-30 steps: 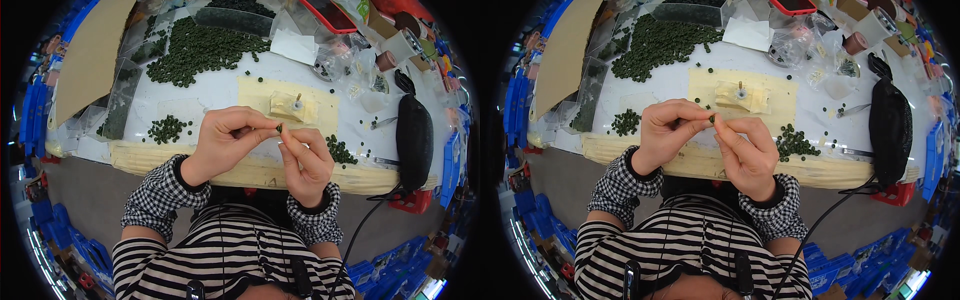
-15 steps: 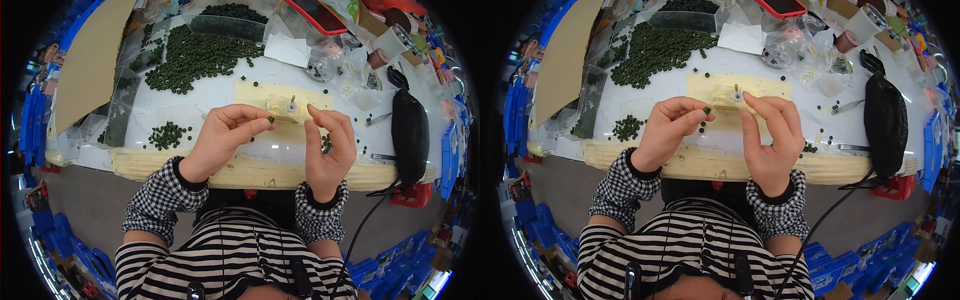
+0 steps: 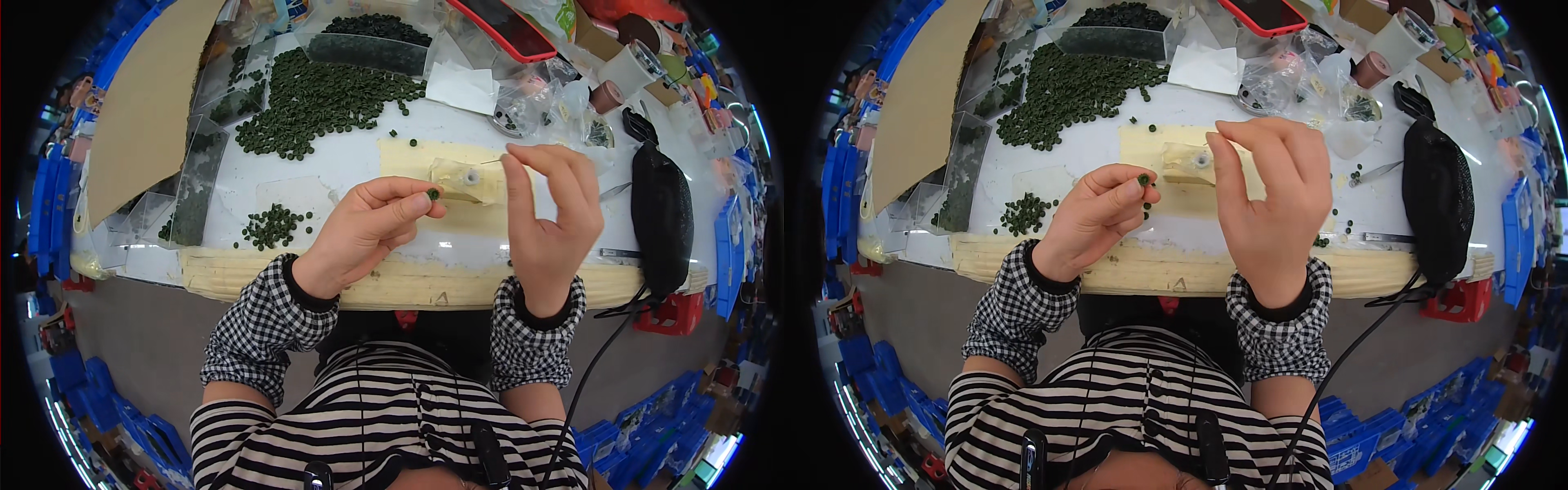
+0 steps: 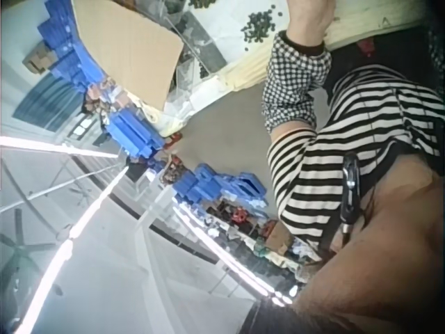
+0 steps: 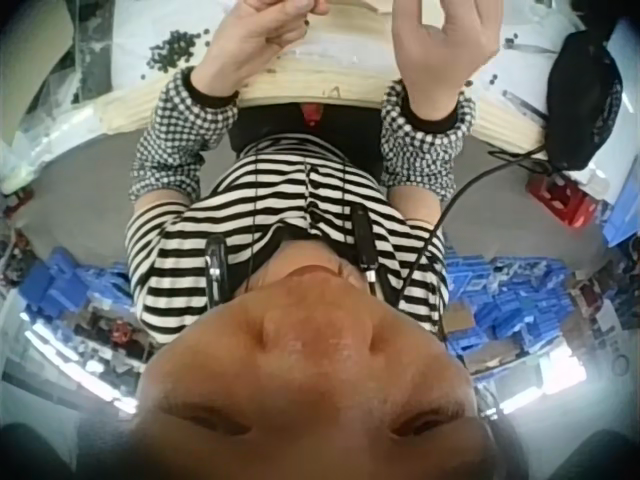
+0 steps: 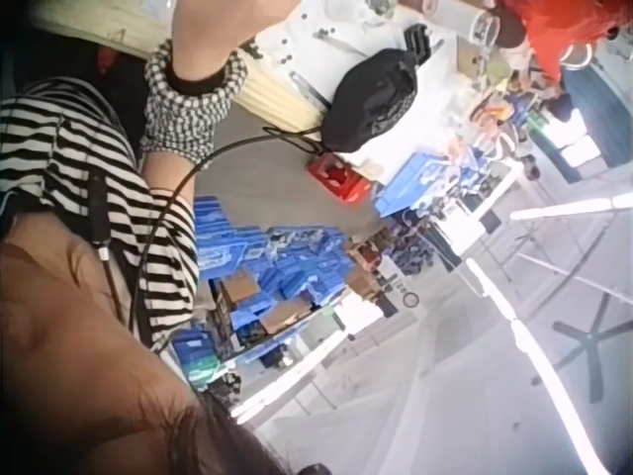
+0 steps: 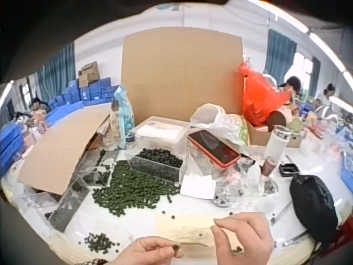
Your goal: Assembling small green plastic components onto a white base at a factory workbench.
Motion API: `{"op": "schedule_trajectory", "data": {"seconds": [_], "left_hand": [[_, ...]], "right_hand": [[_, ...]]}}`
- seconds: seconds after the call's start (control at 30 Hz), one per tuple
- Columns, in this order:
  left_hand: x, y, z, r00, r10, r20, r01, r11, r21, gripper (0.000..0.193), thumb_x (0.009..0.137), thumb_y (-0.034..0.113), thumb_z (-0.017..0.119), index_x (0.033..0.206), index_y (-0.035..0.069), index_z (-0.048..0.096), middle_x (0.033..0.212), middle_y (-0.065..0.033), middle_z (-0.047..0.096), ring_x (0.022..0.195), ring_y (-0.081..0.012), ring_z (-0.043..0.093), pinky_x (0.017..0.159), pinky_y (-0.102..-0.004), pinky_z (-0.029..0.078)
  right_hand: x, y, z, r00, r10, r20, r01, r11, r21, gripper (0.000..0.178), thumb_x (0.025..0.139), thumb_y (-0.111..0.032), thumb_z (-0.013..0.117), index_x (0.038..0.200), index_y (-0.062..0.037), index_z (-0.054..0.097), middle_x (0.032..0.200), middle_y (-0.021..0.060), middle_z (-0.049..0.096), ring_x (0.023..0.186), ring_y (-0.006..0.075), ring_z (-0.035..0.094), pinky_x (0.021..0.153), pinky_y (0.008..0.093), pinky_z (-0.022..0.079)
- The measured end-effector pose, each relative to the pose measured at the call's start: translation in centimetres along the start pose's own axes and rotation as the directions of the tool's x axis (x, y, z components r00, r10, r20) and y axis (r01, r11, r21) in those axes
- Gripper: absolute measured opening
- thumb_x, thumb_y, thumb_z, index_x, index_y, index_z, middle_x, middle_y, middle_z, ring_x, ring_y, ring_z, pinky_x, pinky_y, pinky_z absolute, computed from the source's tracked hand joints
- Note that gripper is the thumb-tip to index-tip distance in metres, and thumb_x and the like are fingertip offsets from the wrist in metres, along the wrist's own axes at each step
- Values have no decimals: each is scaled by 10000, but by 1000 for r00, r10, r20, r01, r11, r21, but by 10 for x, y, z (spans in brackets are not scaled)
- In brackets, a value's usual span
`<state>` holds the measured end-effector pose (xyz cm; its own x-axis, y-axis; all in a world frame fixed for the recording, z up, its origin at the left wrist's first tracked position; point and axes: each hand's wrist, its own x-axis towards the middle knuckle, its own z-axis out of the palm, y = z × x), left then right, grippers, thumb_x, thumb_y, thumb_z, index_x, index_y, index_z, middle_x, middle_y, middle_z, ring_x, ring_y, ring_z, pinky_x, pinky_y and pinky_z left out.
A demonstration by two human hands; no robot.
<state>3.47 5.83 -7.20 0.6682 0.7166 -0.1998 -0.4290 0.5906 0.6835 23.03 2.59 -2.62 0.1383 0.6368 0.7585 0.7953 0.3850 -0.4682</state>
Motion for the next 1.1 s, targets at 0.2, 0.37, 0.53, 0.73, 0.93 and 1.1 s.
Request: {"op": "schedule_trajectory", "data": {"seconds": [0.2,0.37,0.53,0.73,0.93,1.1], "left_hand": [[-1,0,0,999,-25,48,26,999,-22,175,926,104,569,1072,34,636,908,-87,662,520,-40,312,499,-191,291],[-1,-4,-2,999,-8,49,10,999,-49,186,917,101,588,1080,36,648,896,-81,675,513,-35,325,478,-179,280],[-1,-3,-1,998,-16,64,19,998,-53,187,916,99,589,1083,37,647,895,-82,675,513,-29,320,477,-178,275],[-1,-2,0,998,-22,65,26,998,-55,191,916,104,592,1086,35,646,903,-82,673,520,-26,320,478,-177,272],[-1,-1,0,998,-26,52,28,999,-45,189,915,104,594,1082,35,648,904,-82,672,532,-27,333,485,-177,279],[-2,-1,0,999,8,33,-9,1000,28,177,913,101,595,1067,30,645,906,-87,676,539,-29,352,495,-180,290]], "right_hand": [[-13,-14,1,968,236,84,-244,814,526,73,858,-38,637,895,19,612,862,76,627,795,148,600,720,250,473],[-19,-21,13,902,319,292,-423,515,745,115,956,-78,506,964,36,501,864,94,608,822,142,636,752,248,509],[-19,-19,16,911,274,307,-410,537,737,117,964,-79,486,963,38,485,856,104,608,807,150,645,726,255,531],[-19,-19,17,914,267,307,-406,555,726,110,961,-71,489,954,39,487,856,104,610,801,154,652,724,253,533],[-20,-18,18,913,268,308,-408,548,730,107,961,-70,488,953,36,488,872,108,609,805,153,651,733,256,533],[-18,-15,14,901,353,252,-415,527,742,102,960,-67,486,962,34,489,887,105,610,819,152,647,761,261,528]]}}
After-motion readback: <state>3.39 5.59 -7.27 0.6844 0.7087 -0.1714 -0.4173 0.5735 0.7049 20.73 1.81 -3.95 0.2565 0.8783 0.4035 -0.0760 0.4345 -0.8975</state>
